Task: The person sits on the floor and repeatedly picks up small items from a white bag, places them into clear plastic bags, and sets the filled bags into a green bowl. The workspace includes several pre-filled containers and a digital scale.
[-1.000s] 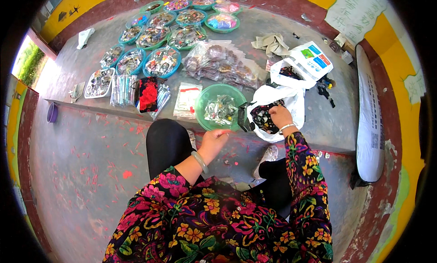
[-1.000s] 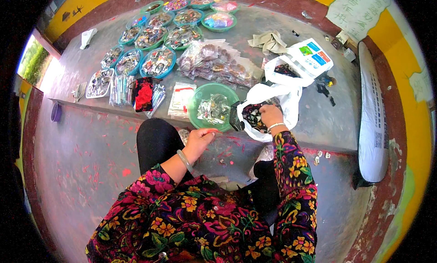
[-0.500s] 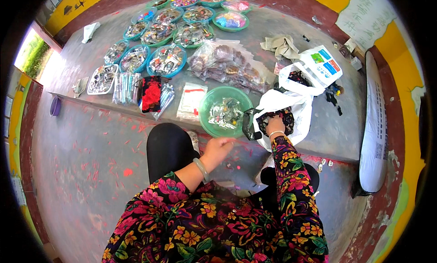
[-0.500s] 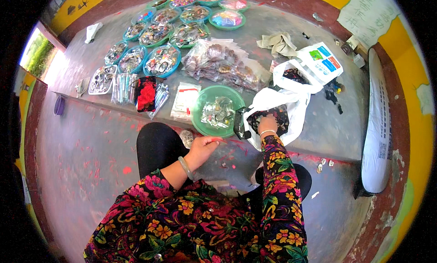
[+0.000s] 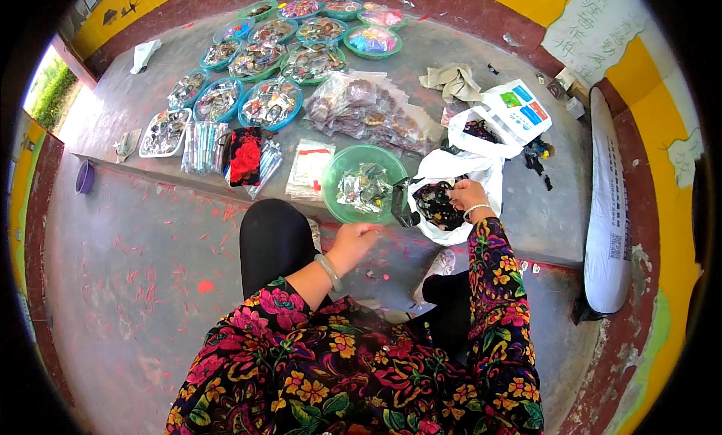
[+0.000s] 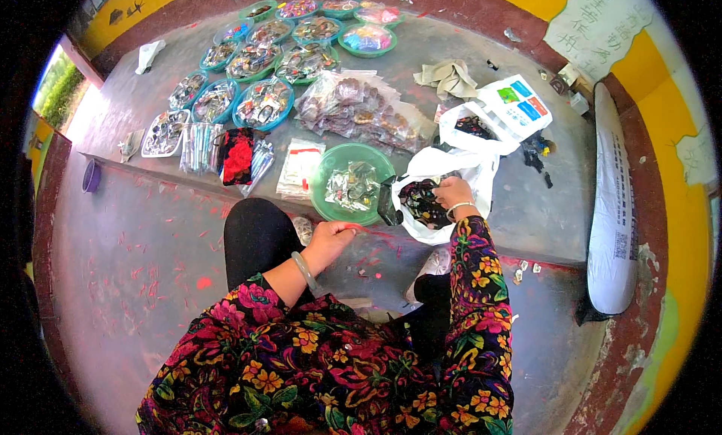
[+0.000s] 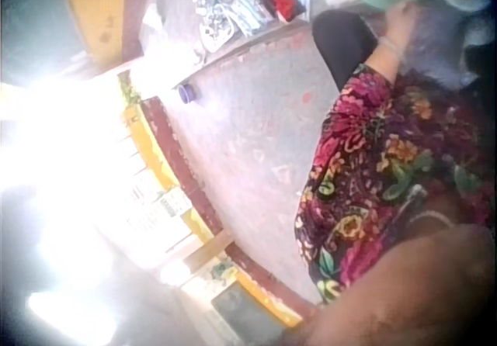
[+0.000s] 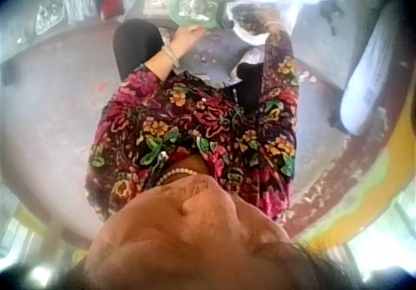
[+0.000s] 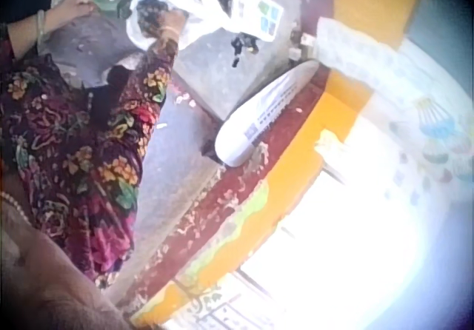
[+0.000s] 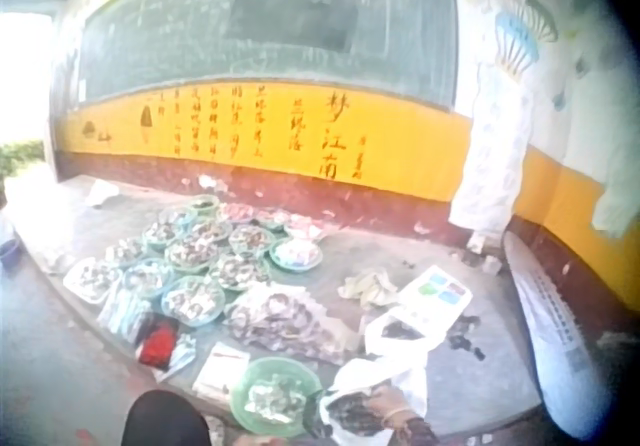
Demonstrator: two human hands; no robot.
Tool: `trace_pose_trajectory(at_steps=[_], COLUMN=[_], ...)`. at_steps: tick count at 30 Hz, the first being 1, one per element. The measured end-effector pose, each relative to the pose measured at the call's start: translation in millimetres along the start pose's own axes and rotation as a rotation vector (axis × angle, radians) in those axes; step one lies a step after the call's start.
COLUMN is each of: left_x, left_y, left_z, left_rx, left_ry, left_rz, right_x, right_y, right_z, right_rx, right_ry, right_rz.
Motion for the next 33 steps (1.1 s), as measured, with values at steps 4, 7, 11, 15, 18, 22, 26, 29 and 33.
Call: trace_pose_trajectory(at_steps=[4, 7, 11, 15, 18, 22, 26, 29, 33], left_x=[-2.0, -2.9, -2.0, -4.0, -4.5, -14.0, -30.7, -39.8, -28.2], left_y=[-3.2, -5.3, -4.8, -3.9, -3.1, -2.6, -2.6, -3.8, -1.5], left_z=[-0.6, -0.4, -3.1, -3.0, -3.5, 1.8, 10.6, 17.5, 9.2], left_rx=[0.015, 0.004, -0.035, -0.044, -0.060, -0.029, 0.017, 0.038, 0.036], left_ry=[-0.020, -0.006, 0.047, 0.021, 0.000, 0.002, 0.134, 0.149, 0.194], left_rz=[0.067, 0.129, 0.131, 0.180, 0.167, 0.223, 0.314, 0.470, 0.547], right_x=[-37.1, -56.8, -61.1, -56.4, -56.1, -60.2, -77.0, -75.8, -73.2], right_y=[-18.4, -13.5, 7.4, 25.1, 35.8, 48.7, 58.7, 65.1, 67.3], right_z=[-51.9, -94.3, -136.7, -157.0, -162.8, -170.1, -184.1, -182.6, -179.5], right_rx=[-0.106, -0.194, -0.159, -0.179, -0.177, -0.203, -0.076, -0.007, -0.036], right_ry=[-0.006, -0.086, -0.239, -0.340, -0.415, -0.470, -0.721, -0.943, -0.906], right_rz=[0.397, 0.544, 0.619, 0.678, 0.629, 0.551, 0.191, 0.059, -0.007])
Point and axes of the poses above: each hand's wrist, its own z-axis towards the middle knuckle, its own y-axis out of the palm, x = y × z, the point moved 1 cm from there along z, towards the middle knuckle, and after that the axes turned 6 degrees about x, right-handed, at the moved point
